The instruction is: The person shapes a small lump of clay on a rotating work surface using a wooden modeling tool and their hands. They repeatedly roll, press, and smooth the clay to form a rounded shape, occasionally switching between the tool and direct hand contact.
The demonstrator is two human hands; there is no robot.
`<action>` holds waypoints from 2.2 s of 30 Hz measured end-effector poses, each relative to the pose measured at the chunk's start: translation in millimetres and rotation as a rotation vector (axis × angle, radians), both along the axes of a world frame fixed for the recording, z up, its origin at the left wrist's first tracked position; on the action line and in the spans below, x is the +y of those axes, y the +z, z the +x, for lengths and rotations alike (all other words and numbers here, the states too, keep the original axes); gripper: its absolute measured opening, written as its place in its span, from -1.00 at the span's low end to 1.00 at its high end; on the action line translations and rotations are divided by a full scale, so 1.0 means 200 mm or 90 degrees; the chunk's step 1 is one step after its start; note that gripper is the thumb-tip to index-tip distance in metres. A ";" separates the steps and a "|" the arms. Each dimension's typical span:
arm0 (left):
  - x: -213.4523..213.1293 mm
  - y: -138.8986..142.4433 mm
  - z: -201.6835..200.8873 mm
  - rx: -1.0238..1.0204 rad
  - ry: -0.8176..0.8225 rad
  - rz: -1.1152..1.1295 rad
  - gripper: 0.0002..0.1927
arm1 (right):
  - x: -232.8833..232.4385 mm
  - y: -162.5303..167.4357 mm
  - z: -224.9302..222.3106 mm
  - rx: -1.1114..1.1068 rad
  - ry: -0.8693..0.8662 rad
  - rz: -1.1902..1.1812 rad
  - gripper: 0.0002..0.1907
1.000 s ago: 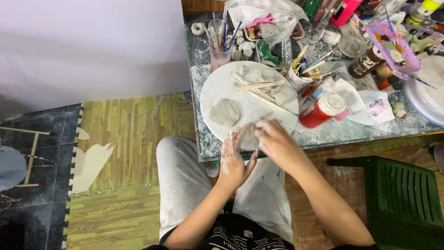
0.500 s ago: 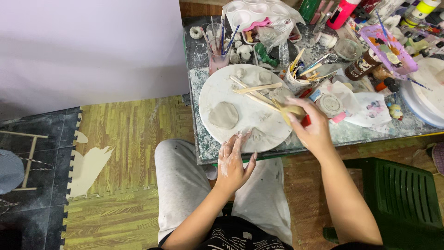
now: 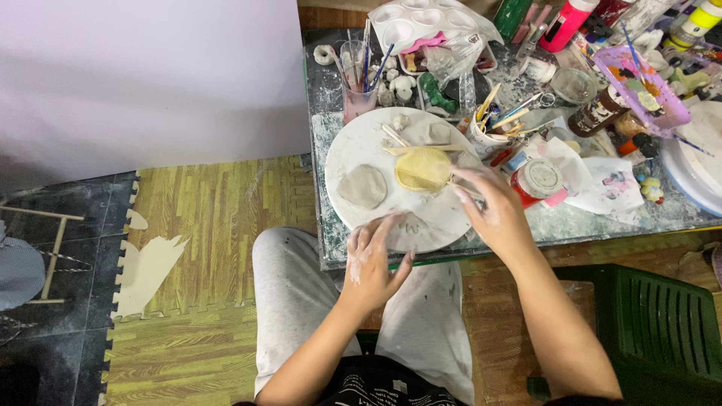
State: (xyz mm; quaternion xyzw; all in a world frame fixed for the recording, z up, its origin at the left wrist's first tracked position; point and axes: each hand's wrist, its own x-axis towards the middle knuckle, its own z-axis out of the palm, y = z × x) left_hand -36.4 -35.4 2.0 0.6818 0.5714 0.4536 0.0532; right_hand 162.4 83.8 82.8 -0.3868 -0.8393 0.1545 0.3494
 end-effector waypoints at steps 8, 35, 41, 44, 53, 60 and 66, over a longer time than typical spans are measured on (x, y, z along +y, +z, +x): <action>0.15 0.09 -0.07 -0.020 -0.153 -0.025 -0.51 | -0.05 -0.17 0.14 -0.044 -0.083 0.119 -0.73; 0.85 0.27 -0.28 0.148 0.036 -0.008 -0.85 | 0.02 -0.33 0.31 0.166 -0.027 -0.187 -0.75; 0.77 0.29 -0.24 0.233 -0.202 -0.126 -0.62 | -0.01 -0.44 0.29 0.365 -0.008 -0.297 -0.73; 0.74 0.27 -0.20 0.303 -0.288 -0.229 -0.73 | -0.03 -0.45 0.25 0.362 -0.044 -0.284 -0.72; 0.85 0.50 -0.46 0.079 -0.119 0.090 -0.95 | -0.12 -0.17 0.10 -0.098 -0.128 0.071 -0.81; 0.94 0.49 -0.57 0.076 0.036 0.046 -0.90 | 0.07 0.00 -0.04 -0.270 -0.022 0.044 -0.79; 0.90 0.34 -0.51 0.232 -0.065 0.147 -0.90 | 0.33 -0.03 -0.19 -0.392 -0.055 0.075 -0.76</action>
